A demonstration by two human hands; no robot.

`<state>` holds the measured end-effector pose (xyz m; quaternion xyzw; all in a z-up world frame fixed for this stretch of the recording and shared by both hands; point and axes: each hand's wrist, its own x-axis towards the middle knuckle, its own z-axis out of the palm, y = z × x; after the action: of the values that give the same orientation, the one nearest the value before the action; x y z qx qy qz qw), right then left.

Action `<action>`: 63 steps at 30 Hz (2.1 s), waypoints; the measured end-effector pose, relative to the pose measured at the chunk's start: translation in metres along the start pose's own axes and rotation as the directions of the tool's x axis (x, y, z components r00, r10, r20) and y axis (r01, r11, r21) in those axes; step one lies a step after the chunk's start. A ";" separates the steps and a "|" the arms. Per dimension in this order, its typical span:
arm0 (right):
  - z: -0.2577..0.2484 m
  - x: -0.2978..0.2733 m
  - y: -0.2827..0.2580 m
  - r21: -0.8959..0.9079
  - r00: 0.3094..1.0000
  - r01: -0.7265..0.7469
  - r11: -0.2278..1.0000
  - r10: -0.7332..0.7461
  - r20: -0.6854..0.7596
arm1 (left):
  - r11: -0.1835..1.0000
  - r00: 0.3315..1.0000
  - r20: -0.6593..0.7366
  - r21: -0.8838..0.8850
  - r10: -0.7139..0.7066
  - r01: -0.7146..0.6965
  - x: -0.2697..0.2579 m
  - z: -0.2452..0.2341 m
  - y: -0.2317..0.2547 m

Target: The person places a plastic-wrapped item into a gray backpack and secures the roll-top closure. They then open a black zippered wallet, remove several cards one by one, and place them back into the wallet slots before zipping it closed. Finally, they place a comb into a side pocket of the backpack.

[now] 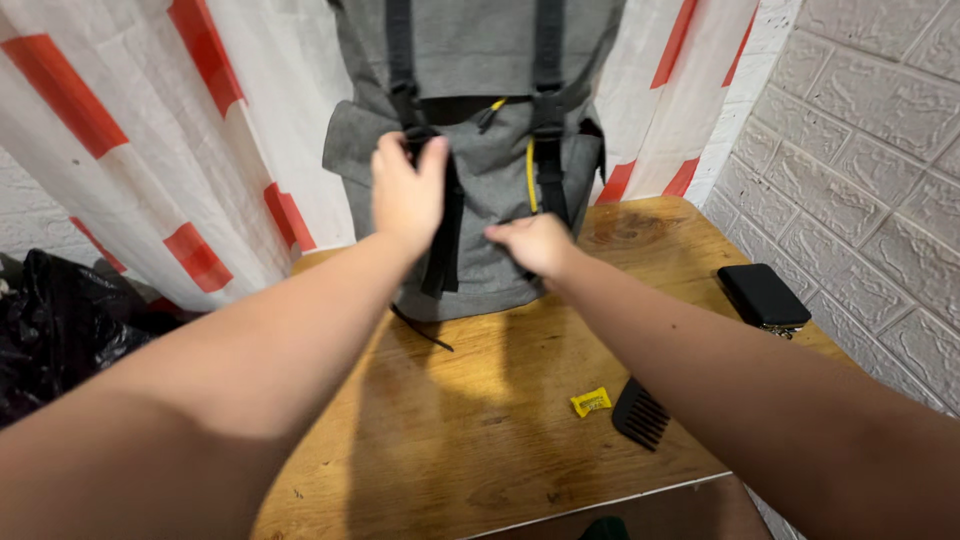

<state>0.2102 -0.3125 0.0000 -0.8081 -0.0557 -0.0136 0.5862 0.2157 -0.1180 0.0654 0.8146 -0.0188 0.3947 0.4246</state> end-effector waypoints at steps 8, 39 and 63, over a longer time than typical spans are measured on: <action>-0.074 0.047 0.021 -0.517 0.508 0.223 0.826 -0.551 -0.662 | 0.996 0.980 0.198 0.085 -0.018 0.001 0.011 -0.013 0.029; -0.065 0.024 -0.088 -0.513 0.934 0.185 0.838 -0.313 -0.174 | 0.964 0.931 0.333 0.257 -0.150 0.064 -0.005 -0.076 0.000; -0.062 0.027 -0.164 0.070 0.967 0.245 0.967 -0.249 0.057 | 0.974 0.941 0.263 -0.023 -0.211 0.225 0.029 -0.088 0.029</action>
<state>0.2224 -0.3187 0.1770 -0.7763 -0.1754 -0.0582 0.6027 0.1699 -0.0653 0.1328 0.8449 0.0059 0.2346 0.4808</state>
